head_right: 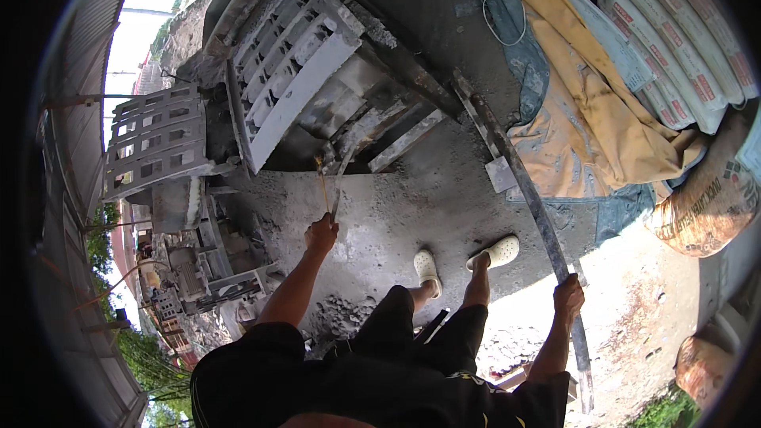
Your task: The person assembles a white plastic frame onto a concrete block mold, aligning and securing it with both hands. The person repeatedly adjusts the frame to fit the mold, ensuring proper alignment.
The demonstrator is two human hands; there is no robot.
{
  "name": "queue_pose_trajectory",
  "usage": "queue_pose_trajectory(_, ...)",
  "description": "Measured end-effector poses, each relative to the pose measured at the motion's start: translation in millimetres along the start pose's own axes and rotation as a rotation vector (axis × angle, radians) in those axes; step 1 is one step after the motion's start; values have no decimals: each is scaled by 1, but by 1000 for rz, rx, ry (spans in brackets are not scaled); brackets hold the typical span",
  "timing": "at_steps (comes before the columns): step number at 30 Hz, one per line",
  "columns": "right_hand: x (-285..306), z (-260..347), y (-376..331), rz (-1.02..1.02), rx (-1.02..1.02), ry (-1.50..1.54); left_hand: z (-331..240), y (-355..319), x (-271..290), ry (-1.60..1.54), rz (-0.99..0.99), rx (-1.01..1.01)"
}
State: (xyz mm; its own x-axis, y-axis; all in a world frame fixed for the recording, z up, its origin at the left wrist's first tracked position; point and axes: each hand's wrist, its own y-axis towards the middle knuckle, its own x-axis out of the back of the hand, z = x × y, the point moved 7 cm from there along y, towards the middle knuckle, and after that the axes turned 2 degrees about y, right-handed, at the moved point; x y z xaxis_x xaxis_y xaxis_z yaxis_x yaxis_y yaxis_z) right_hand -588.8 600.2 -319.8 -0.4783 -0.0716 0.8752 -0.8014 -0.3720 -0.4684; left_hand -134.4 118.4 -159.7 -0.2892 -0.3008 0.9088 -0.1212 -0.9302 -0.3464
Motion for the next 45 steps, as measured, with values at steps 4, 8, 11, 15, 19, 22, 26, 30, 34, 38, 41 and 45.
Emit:
queue_pose_trajectory(4, 107, 71, -45, -152, 44, -149, -2, 0, -14, -129, -6, -169)
queue_pose_trajectory(8, 198, 150, -72, -298, 144, -301, 15, -5, -62, 265, 89, -330)
queue_pose_trajectory(11, 255, 211, -80, -366, 258, -414, 37, -23, -93, 231, 1, -458)
queue_pose_trajectory(15, 336, 319, -92, -484, 474, -608, 66, -86, -78, -206, -150, -458)
queue_pose_trajectory(19, 398, 425, -63, -535, 663, -864, 144, -138, -113, -598, -63, -20)
queue_pose_trajectory(22, 446, 525, -73, -512, 707, -899, 203, -203, -171, -637, 20, 289)
queue_pose_trajectory(26, 401, 630, -263, -676, 1647, 97, 256, -334, -265, -706, 190, 781)
queue_pose_trajectory(30, 254, 604, -355, 266, 1921, 136, 243, -418, -304, -746, 324, 998)
queue_pose_trajectory(34, 77, 501, -246, 685, 1699, -311, 177, -414, -244, -911, 193, 976)
queue_pose_trajectory(38, -28, 341, -47, 822, 1415, -329, 104, -374, -233, -1018, 17, 718)
queue_pose_trajectory(41, -9, 235, 73, 629, 609, -673, 50, -361, -215, -1085, -6, 636)
queue_pose_trajectory(45, 50, 235, 51, 956, 758, -351, 16, -371, -197, -1108, -77, 598)
